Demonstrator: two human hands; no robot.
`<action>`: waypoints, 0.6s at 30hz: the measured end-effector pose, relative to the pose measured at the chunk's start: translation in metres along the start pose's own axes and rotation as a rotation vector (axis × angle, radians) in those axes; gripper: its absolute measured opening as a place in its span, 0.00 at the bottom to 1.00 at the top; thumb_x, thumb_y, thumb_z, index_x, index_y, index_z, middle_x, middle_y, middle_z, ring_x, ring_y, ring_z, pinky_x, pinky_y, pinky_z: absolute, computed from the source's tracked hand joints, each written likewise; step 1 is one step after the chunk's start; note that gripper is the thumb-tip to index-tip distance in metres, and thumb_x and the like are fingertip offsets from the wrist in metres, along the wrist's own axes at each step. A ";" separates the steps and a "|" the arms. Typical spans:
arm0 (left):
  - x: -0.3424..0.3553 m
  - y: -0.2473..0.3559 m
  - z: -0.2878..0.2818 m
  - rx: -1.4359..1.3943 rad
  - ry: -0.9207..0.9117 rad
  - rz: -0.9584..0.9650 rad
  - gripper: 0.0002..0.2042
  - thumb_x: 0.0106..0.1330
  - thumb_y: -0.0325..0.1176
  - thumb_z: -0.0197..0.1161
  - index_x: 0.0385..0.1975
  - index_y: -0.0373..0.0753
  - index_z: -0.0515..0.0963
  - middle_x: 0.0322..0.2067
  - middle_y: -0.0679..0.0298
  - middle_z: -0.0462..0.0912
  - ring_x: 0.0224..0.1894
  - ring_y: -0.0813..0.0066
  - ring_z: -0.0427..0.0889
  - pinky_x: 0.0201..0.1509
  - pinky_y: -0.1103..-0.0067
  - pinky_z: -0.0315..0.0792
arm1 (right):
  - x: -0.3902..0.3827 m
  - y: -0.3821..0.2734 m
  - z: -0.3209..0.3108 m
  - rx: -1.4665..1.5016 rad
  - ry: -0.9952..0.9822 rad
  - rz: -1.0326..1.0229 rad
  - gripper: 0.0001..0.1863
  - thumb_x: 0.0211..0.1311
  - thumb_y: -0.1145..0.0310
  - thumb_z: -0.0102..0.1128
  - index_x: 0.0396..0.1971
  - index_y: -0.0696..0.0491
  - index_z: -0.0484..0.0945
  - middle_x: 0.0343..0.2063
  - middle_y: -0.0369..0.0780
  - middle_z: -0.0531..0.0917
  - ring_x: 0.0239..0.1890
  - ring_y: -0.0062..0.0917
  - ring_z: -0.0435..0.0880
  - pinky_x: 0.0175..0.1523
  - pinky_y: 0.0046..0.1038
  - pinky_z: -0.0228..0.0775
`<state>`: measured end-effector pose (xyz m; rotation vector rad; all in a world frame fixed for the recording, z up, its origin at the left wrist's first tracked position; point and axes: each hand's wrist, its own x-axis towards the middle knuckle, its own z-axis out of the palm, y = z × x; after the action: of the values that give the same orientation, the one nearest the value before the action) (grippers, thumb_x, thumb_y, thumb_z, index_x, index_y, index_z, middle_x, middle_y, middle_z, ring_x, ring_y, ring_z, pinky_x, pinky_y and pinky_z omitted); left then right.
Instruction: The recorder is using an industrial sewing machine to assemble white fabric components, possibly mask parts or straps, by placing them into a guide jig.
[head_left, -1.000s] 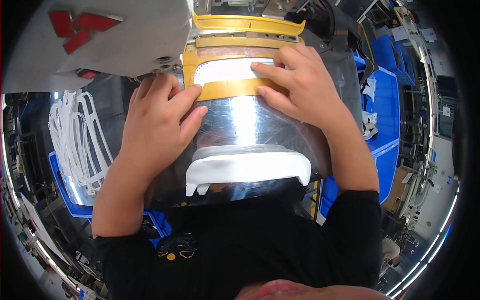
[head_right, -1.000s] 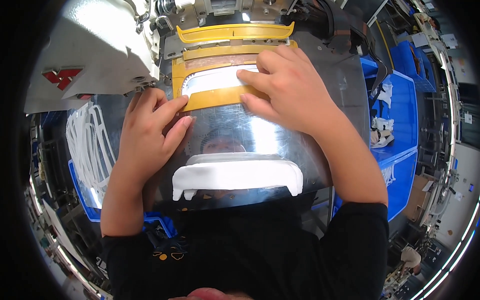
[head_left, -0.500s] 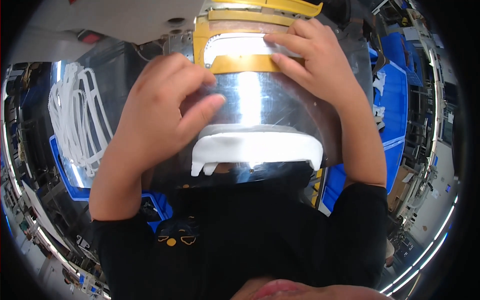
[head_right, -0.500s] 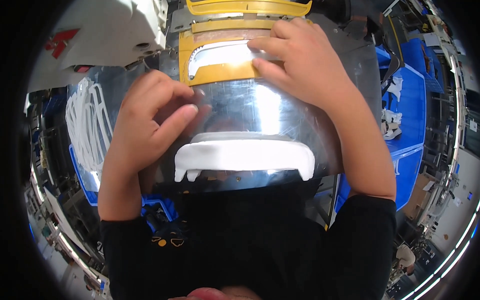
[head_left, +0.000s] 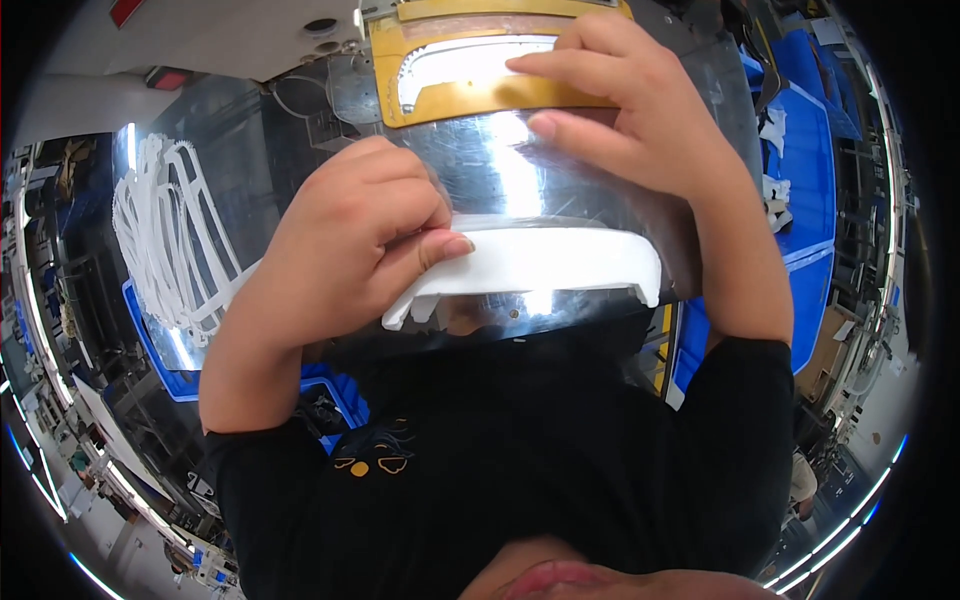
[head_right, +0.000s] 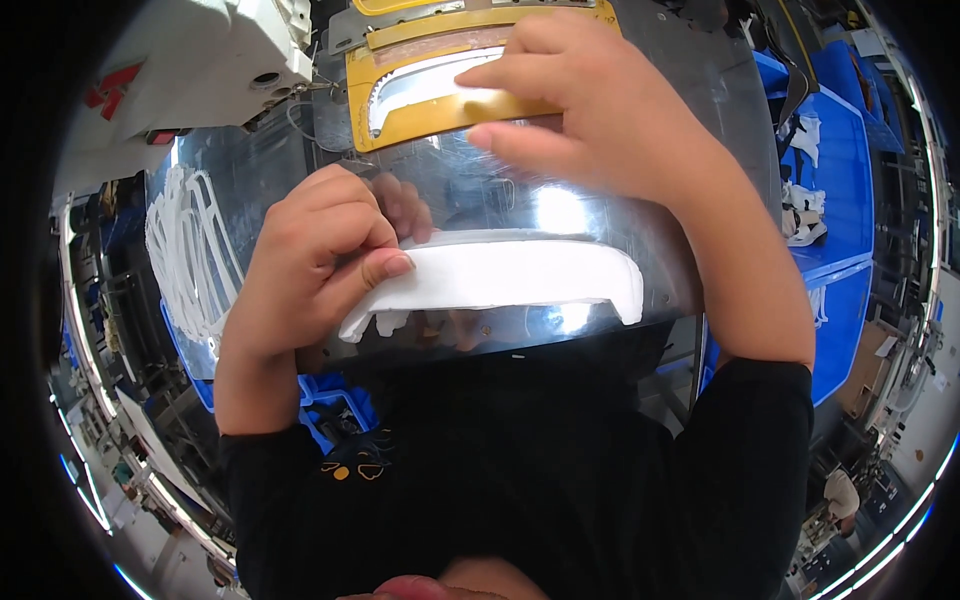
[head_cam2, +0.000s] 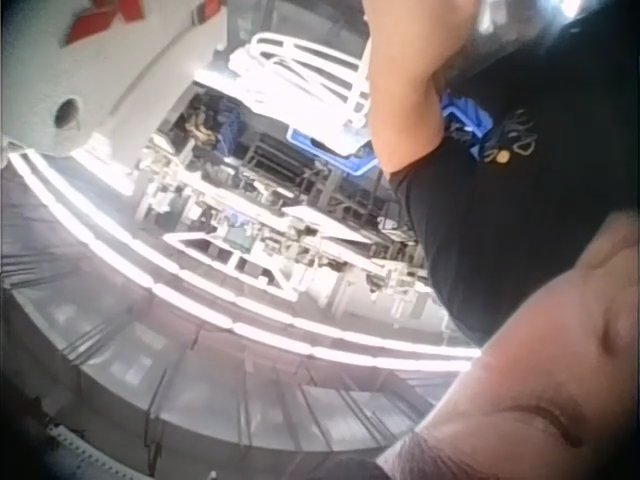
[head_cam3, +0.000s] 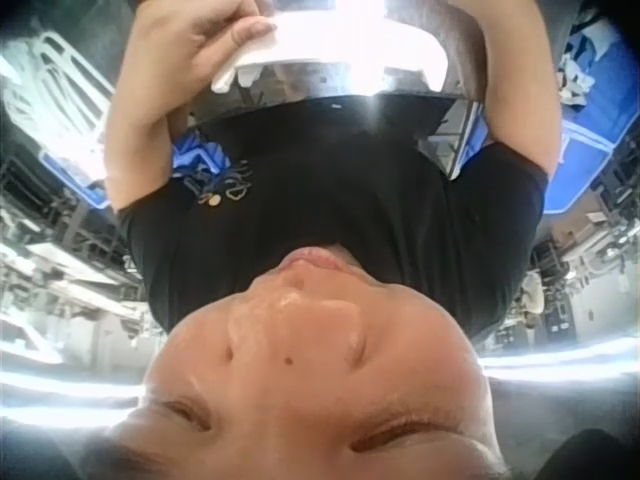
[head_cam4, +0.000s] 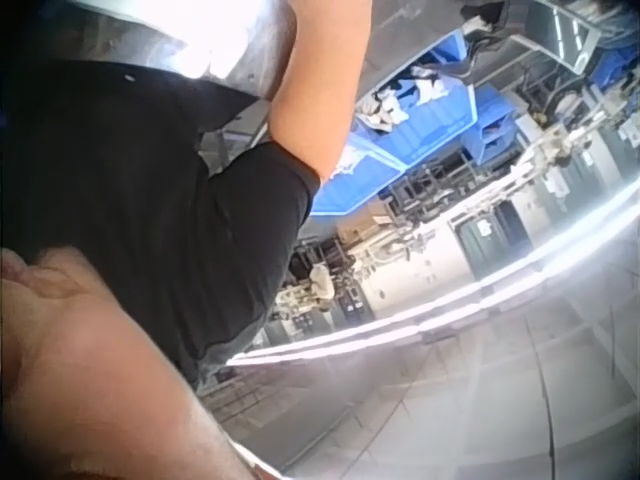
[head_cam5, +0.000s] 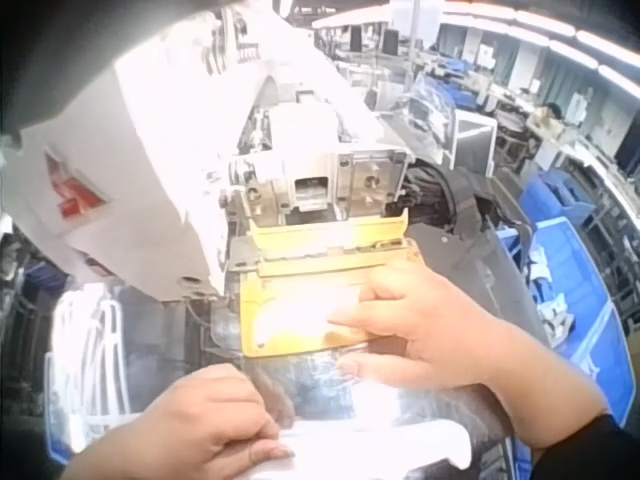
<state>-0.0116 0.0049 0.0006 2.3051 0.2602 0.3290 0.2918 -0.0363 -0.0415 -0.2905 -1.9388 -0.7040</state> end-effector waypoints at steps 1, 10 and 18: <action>-0.003 -0.001 0.001 0.004 0.007 -0.010 0.12 0.63 0.37 0.78 0.27 0.37 0.82 0.26 0.62 0.78 0.35 0.61 0.77 0.42 0.69 0.73 | 0.033 -0.028 -0.016 0.139 -0.370 0.512 0.16 0.69 0.59 0.73 0.46 0.57 0.90 0.34 0.38 0.87 0.38 0.26 0.83 0.46 0.31 0.76; 0.003 0.001 0.009 -0.030 0.091 0.074 0.15 0.61 0.39 0.81 0.24 0.38 0.83 0.24 0.64 0.77 0.33 0.63 0.78 0.39 0.71 0.74 | 0.068 -0.075 -0.023 0.734 -0.641 1.100 0.18 0.60 0.60 0.80 0.43 0.56 0.89 0.39 0.43 0.86 0.44 0.40 0.87 0.47 0.39 0.80; -0.005 -0.010 0.004 -0.096 0.069 -0.026 0.10 0.67 0.35 0.75 0.33 0.36 0.84 0.29 0.60 0.83 0.35 0.65 0.80 0.42 0.71 0.75 | 0.092 -0.065 -0.046 0.952 -0.551 1.289 0.09 0.59 0.71 0.79 0.31 0.59 0.86 0.31 0.45 0.88 0.36 0.39 0.90 0.47 0.36 0.82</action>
<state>-0.0160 0.0081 -0.0101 2.1968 0.3026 0.3998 0.2517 -0.1249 0.0314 -1.0233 -1.8319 1.1946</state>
